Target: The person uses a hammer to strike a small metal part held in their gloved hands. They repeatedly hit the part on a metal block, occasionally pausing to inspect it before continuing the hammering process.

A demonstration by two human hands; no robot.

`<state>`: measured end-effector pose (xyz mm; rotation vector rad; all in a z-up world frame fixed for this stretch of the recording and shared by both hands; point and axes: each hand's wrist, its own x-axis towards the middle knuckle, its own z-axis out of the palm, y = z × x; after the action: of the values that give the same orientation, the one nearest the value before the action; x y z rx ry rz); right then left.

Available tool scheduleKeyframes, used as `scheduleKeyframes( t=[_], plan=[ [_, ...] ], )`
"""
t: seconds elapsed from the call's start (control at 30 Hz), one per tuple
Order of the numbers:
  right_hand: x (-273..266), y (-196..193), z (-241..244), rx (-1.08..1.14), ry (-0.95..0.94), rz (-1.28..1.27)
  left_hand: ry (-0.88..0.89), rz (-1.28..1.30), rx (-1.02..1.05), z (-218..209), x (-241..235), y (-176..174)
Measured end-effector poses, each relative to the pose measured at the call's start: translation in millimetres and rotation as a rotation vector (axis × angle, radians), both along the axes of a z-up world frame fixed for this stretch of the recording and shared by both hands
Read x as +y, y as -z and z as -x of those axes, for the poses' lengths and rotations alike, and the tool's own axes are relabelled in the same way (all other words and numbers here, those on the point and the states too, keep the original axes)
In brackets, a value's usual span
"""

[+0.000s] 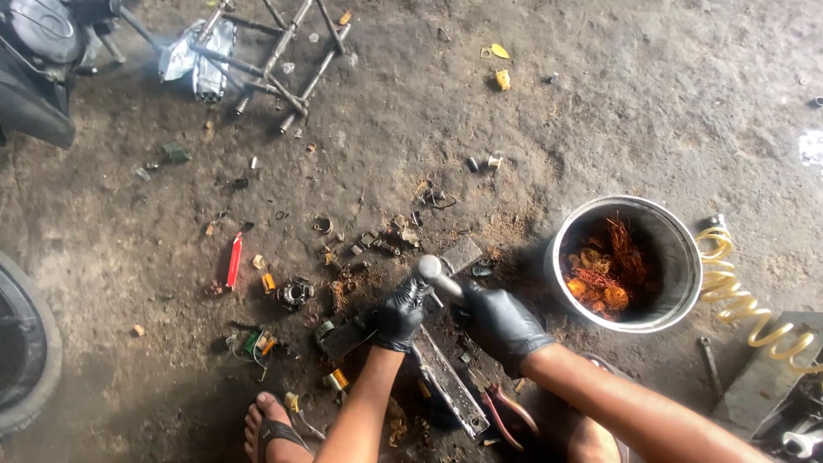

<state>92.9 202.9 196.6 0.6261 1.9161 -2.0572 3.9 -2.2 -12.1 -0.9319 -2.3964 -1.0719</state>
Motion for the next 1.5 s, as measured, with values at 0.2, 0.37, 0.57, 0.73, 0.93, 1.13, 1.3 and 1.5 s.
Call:
scheduleKeyframes(
  t=[0.2, 0.37, 0.57, 0.73, 0.93, 1.13, 1.3, 1.5],
  plan=[
    [-5.3, 32.5, -6.7, -0.112, 0.256, 0.707, -0.058, 0.110, -0.244, -1.5, -2.4, -14.7],
    [1.6, 35.5, 2.9, -0.050, -0.092, -0.186, 0.016, -0.047, -0.402, 2.2, -4.0, -31.3],
    [-1.0, -2.3, -5.7, 0.087, -0.060, -0.275, -0.026, 0.071, -0.175, -2.3, -6.8, -2.9],
    [1.1, 9.1, 5.7, 0.077, -0.376, -0.807, 0.243, -0.638, -0.563, 4.7, 4.1, -22.2],
    [2.3, -46.2, 8.8, 0.117, -0.317, -0.694, -0.093, 0.001, -0.062, 1.9, -0.5, 16.2],
    [1.0, 11.0, 0.1, -0.270, -0.172, -0.311, -0.103, -0.149, -0.390, 2.4, 0.2, 27.5],
    [0.7, -33.7, 10.7, 0.218, -0.234, -0.681, -0.040, 0.010, -0.048, 2.9, -2.8, 19.5],
    [-4.0, -42.8, 1.5, 0.166, -0.191, -0.572, -0.094, 0.339, -0.220, -0.6, -7.3, 21.7]
  ],
)
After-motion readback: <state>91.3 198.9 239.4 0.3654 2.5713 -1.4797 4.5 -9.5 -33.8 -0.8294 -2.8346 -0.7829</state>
